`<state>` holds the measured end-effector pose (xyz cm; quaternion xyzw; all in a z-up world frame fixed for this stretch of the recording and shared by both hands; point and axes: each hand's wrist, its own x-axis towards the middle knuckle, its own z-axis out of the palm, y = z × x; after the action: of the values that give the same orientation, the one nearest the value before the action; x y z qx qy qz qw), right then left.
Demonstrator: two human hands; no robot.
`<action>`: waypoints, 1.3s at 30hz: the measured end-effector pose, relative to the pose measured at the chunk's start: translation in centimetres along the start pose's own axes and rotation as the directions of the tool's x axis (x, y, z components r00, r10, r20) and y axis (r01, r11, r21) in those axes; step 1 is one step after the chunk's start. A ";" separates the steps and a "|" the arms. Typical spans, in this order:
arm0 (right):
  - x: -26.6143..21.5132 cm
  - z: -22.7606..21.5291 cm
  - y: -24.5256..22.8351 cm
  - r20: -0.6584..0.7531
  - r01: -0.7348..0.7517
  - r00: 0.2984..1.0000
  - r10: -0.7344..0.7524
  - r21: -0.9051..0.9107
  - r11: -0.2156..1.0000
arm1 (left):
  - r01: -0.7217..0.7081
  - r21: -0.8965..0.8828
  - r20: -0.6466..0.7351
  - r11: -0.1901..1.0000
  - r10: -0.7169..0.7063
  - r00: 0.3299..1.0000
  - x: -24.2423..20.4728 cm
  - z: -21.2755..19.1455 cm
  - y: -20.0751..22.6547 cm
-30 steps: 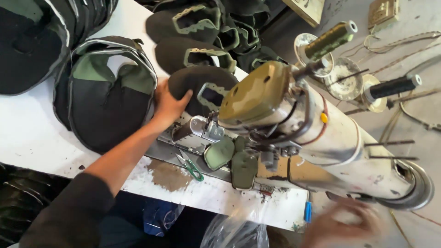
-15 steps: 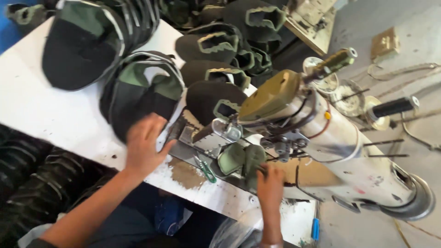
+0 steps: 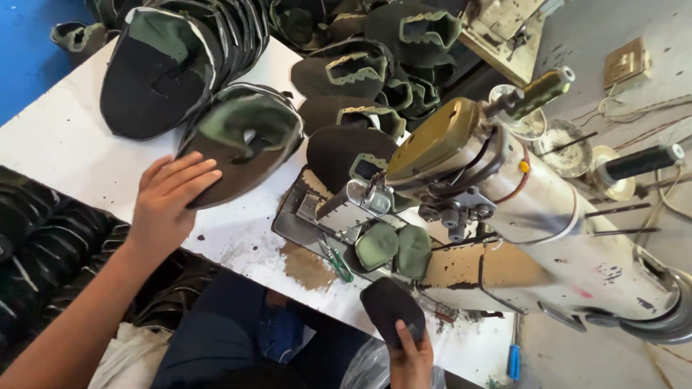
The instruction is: The recorder is stitching various components of footwear using an industrial sewing machine.
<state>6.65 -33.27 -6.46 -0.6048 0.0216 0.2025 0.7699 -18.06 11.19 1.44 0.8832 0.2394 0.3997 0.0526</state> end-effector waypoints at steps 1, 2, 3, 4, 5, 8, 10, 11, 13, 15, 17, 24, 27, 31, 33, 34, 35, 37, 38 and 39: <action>-0.3 -0.1 0.2 -0.004 -0.006 1.000 0.006 0.004 1.000 | -0.004 0.002 0.007 1.000 0.004 1.000 -0.6 -0.6 0.1; -0.5 -0.2 0.3 0.040 -0.081 0.996 0.078 0.083 0.993 | 0.072 -0.281 0.006 0.957 -0.073 0.997 -1.2 -1.2 0.2; -0.8 -0.3 0.5 0.090 -0.158 0.985 0.145 0.158 0.975 | 0.141 -0.540 0.029 0.830 -0.149 0.988 -1.8 -1.9 0.3; -1.0 -0.2 0.3 0.087 -0.163 0.985 0.150 0.162 0.973 | 0.141 -0.537 0.035 0.832 -0.145 0.989 -3.5 -1.6 0.4; -1.1 -0.1 0.1 0.118 -0.188 0.979 0.167 0.196 0.962 | 0.463 -0.525 0.261 0.714 -0.382 0.886 -5.2 -1.3 0.6; -2.1 0.8 -1.2 0.150 -0.218 0.971 0.186 0.235 0.947 | 0.728 -0.668 0.539 0.154 -0.575 0.616 -8.8 0.6 2.6; -2.9 2.2 -2.5 0.151 -0.221 0.970 0.188 0.239 0.946 | 0.594 -0.763 0.619 -0.253 -0.551 0.560 -10.8 2.2 4.2; -3.2 3.3 -3.2 0.130 -0.211 0.973 0.193 0.147 0.966 | 0.563 -0.693 0.716 -0.451 -0.522 0.463 -11.7 3.0 4.8; -3.7 4.8 -4.2 0.100 -0.205 0.975 0.199 0.052 0.977 | 0.505 -0.587 0.809 -0.633 -0.462 0.362 -13.4 4.4 5.6; -4.0 6.1 -4.7 0.070 -0.159 0.982 0.174 -0.180 0.971 | 0.517 -0.493 0.870 -0.700 -0.407 0.278 -14.7 5.5 5.7; -3.9 7.8 -5.1 0.126 -0.105 0.982 0.140 -0.253 0.962 | 0.535 -0.487 0.874 -0.691 -0.390 0.291 -15.3 5.9 5.3; -2.4 11.3 -2.4 0.291 -0.033 0.932 0.216 -0.526 0.850 | 0.657 -0.408 0.909 -0.634 -0.215 0.358 -14.6 7.7 4.9; -2.8 11.5 -2.9 0.322 -0.259 0.858 0.401 -0.404 0.877 | 0.669 -0.342 0.933 -0.660 -0.154 0.325 -11.8 6.4 6.4; -2.9 10.4 -2.7 0.347 -0.435 0.782 0.517 -0.289 0.853 | 0.650 -0.234 0.948 -0.723 -0.023 0.316 -12.1 6.0 6.8; -3.1 10.4 -2.8 0.360 -0.477 0.770 0.527 -0.223 0.850 | 0.672 -0.104 0.937 -0.733 0.155 0.314 -11.4 5.6 7.2; -3.2 10.6 -2.8 0.356 -0.481 0.769 0.530 -0.223 0.848 | 0.672 -0.100 0.938 -0.734 0.156 0.310 -11.4 5.6 7.4; -3.3 10.7 -2.9 0.355 -0.494 0.766 0.537 -0.210 0.844 | 0.686 -0.074 0.935 -0.724 0.190 0.301 -11.4 5.5 7.6; -3.3 10.8 -2.9 0.353 -0.506 0.763 0.542 -0.197 0.840 | 0.700 -0.048 0.930 -0.713 0.224 0.292 -11.0 5.3 8.1; -3.2 10.7 -2.8 0.357 -0.504 0.762 0.541 -0.198 0.841 | 0.697 -0.040 0.930 -0.716 0.228 0.288 -10.7 5.0 8.3; -3.2 10.6 -2.7 0.361 -0.502 0.760 0.540 -0.200 0.841 | 0.693 -0.033 0.930 -0.720 0.232 0.285 -10.4 4.7 8.6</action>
<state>2.39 -24.70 -0.22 -0.5539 0.0205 0.5295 0.6422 -17.19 -0.72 -6.36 0.1531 0.1863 -0.0190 0.9703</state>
